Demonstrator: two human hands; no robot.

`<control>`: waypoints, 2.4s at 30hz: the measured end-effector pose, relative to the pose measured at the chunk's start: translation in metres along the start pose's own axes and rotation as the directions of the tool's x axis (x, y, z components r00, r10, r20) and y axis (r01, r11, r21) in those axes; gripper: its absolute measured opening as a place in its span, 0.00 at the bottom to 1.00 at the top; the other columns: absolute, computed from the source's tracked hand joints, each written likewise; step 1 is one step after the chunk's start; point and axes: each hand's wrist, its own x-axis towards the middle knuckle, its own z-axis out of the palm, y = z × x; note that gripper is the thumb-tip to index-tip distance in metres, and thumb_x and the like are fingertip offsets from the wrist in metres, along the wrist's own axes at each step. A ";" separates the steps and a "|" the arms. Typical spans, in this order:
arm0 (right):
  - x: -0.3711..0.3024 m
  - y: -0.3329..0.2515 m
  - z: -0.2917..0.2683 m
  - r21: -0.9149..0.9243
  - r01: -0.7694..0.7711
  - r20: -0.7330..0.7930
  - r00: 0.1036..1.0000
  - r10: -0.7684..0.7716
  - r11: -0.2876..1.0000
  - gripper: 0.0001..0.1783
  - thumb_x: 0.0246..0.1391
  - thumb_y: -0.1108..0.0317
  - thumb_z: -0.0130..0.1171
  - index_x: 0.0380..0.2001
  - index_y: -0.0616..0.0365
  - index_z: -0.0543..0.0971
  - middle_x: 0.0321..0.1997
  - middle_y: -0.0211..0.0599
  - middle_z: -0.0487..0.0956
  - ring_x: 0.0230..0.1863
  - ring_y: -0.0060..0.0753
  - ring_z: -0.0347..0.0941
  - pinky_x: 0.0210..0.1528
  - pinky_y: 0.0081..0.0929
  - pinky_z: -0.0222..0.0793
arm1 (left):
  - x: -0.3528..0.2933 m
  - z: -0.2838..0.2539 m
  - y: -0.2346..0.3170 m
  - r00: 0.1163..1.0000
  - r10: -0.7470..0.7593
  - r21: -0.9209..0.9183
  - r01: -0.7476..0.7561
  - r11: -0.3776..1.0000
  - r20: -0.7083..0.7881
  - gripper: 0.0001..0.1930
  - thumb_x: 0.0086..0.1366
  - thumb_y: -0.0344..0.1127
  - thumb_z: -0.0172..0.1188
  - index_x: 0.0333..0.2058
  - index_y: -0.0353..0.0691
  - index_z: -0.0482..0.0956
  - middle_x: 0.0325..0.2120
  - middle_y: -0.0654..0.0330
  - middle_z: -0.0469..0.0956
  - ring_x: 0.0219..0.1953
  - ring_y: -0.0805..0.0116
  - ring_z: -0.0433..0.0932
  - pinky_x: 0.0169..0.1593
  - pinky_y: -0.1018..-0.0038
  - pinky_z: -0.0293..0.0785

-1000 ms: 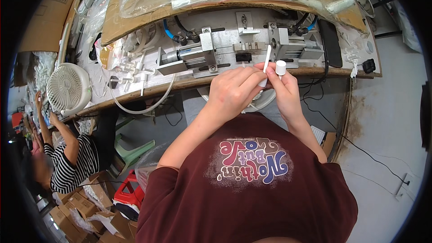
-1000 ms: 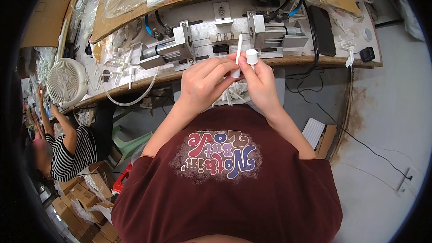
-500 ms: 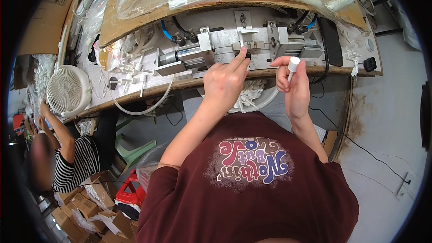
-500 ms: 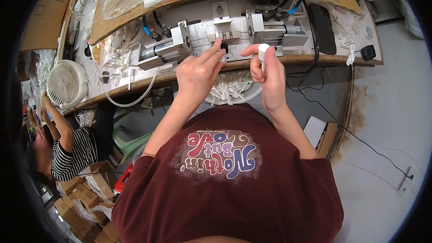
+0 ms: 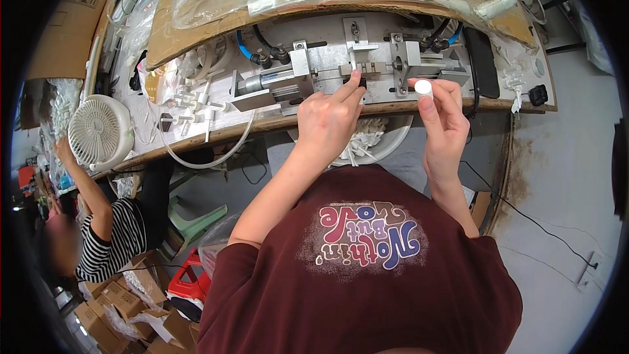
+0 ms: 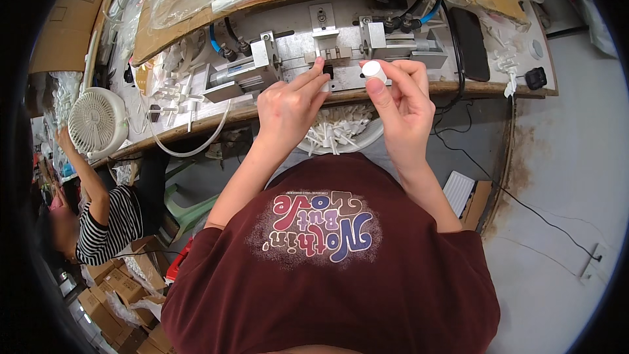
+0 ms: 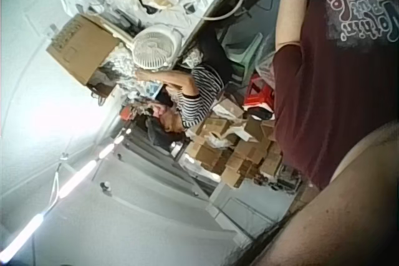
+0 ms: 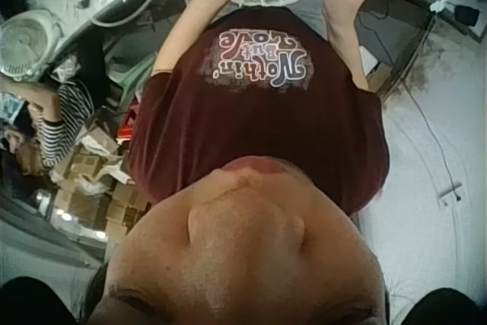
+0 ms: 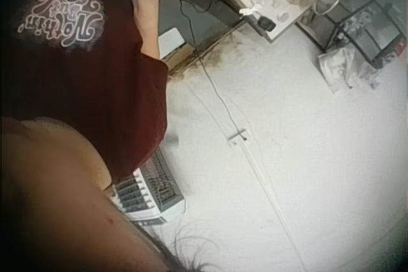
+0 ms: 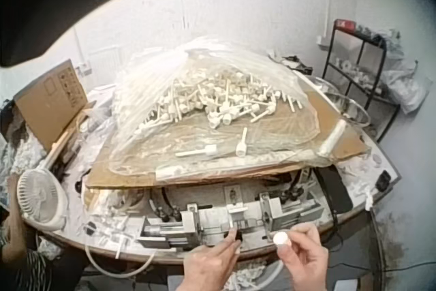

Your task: Manually assemble small white plastic pump or nozzle components using a jig or small pneumatic press on a workbench.

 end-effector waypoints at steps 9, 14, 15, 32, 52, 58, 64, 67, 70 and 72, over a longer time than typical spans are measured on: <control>-0.007 -0.011 -0.001 0.261 -0.206 0.146 0.974 0.172 0.943 0.17 0.57 0.81 0.60 0.50 0.69 0.74 0.49 0.41 0.78 0.42 0.25 0.78 0.45 0.20 0.74 | -0.002 0.000 -0.001 0.999 -0.040 -0.026 0.040 0.999 -0.005 0.14 0.49 0.33 0.70 0.38 0.44 0.85 0.47 0.65 0.83 0.22 0.65 0.80 0.29 0.74 0.76; -0.002 -0.001 0.003 0.150 0.099 0.155 0.980 -0.123 0.984 0.19 0.54 0.83 0.61 0.50 0.68 0.76 0.55 0.47 0.76 0.48 0.34 0.80 0.49 0.26 0.78 | -0.011 -0.014 -0.001 0.994 -0.035 -0.143 0.049 0.989 0.100 0.14 0.50 0.34 0.70 0.38 0.42 0.85 0.46 0.63 0.83 0.28 0.62 0.83 0.32 0.72 0.79; -0.002 0.001 0.003 0.106 0.104 0.179 0.976 -0.122 0.989 0.18 0.53 0.83 0.61 0.49 0.68 0.77 0.55 0.47 0.76 0.48 0.34 0.80 0.48 0.26 0.78 | -0.015 -0.017 -0.001 0.990 -0.015 -0.183 0.041 0.982 0.141 0.15 0.51 0.34 0.70 0.39 0.42 0.85 0.46 0.62 0.83 0.30 0.62 0.83 0.33 0.71 0.79; 0.009 0.054 0.026 -0.561 0.629 0.489 0.777 -0.397 0.539 0.15 0.41 0.70 0.70 0.36 0.55 0.84 0.52 0.31 0.82 0.27 0.28 0.75 0.31 0.24 0.65 | -0.032 -0.032 0.005 0.972 0.111 -0.410 -0.016 0.912 0.209 0.14 0.52 0.42 0.72 0.35 0.42 0.84 0.34 0.64 0.84 0.26 0.65 0.82 0.30 0.73 0.76; 0.015 0.040 0.035 -0.632 0.618 0.522 0.785 -0.333 0.467 0.03 0.46 0.71 0.60 0.26 0.57 0.78 0.49 0.37 0.83 0.15 0.29 0.66 0.24 0.22 0.64 | -0.026 -0.030 0.007 0.989 0.117 -0.433 -0.067 0.899 0.092 0.05 0.54 0.34 0.70 0.29 0.42 0.84 0.27 0.65 0.83 0.23 0.67 0.80 0.27 0.74 0.73; 0.015 0.040 0.031 -0.611 0.634 0.531 0.773 -0.348 0.475 0.07 0.45 0.70 0.63 0.30 0.57 0.80 0.51 0.35 0.82 0.20 0.28 0.72 0.27 0.23 0.66 | -0.028 -0.034 0.008 0.990 0.107 -0.418 -0.060 0.906 0.090 0.04 0.54 0.33 0.70 0.29 0.42 0.84 0.26 0.65 0.83 0.22 0.69 0.79 0.27 0.75 0.72; 0.026 0.021 0.016 -0.442 0.671 0.674 0.686 -0.273 0.596 0.16 0.43 0.62 0.69 0.36 0.55 0.80 0.51 0.33 0.82 0.29 0.31 0.78 0.33 0.27 0.70 | -0.029 -0.039 0.005 0.991 0.097 -0.378 -0.055 0.924 0.092 0.04 0.55 0.32 0.70 0.28 0.41 0.84 0.26 0.65 0.83 0.23 0.69 0.80 0.27 0.76 0.72; 0.047 0.010 0.012 -0.384 0.695 0.673 0.662 -0.331 0.608 0.17 0.45 0.59 0.71 0.37 0.55 0.82 0.47 0.32 0.83 0.30 0.32 0.78 0.32 0.26 0.69 | -0.032 -0.039 0.002 0.992 0.096 -0.378 -0.056 0.924 0.087 0.04 0.54 0.30 0.70 0.29 0.41 0.84 0.27 0.63 0.84 0.25 0.68 0.81 0.28 0.76 0.73; 0.086 -0.009 0.010 -0.428 0.595 0.552 0.768 -0.325 0.680 0.16 0.48 0.59 0.70 0.36 0.55 0.82 0.42 0.33 0.84 0.30 0.28 0.77 0.30 0.24 0.70 | -0.032 -0.040 0.001 0.994 0.099 -0.401 -0.074 0.913 0.041 0.05 0.55 0.29 0.69 0.31 0.40 0.84 0.29 0.61 0.84 0.26 0.67 0.82 0.28 0.76 0.74; 0.121 -0.025 0.013 -0.457 0.447 0.441 0.865 -0.240 0.769 0.13 0.50 0.60 0.69 0.36 0.55 0.83 0.38 0.32 0.84 0.29 0.24 0.76 0.28 0.22 0.69 | -0.034 -0.040 -0.001 0.994 0.095 -0.402 -0.069 0.913 0.046 0.06 0.55 0.28 0.69 0.32 0.40 0.84 0.29 0.60 0.85 0.27 0.66 0.83 0.29 0.76 0.74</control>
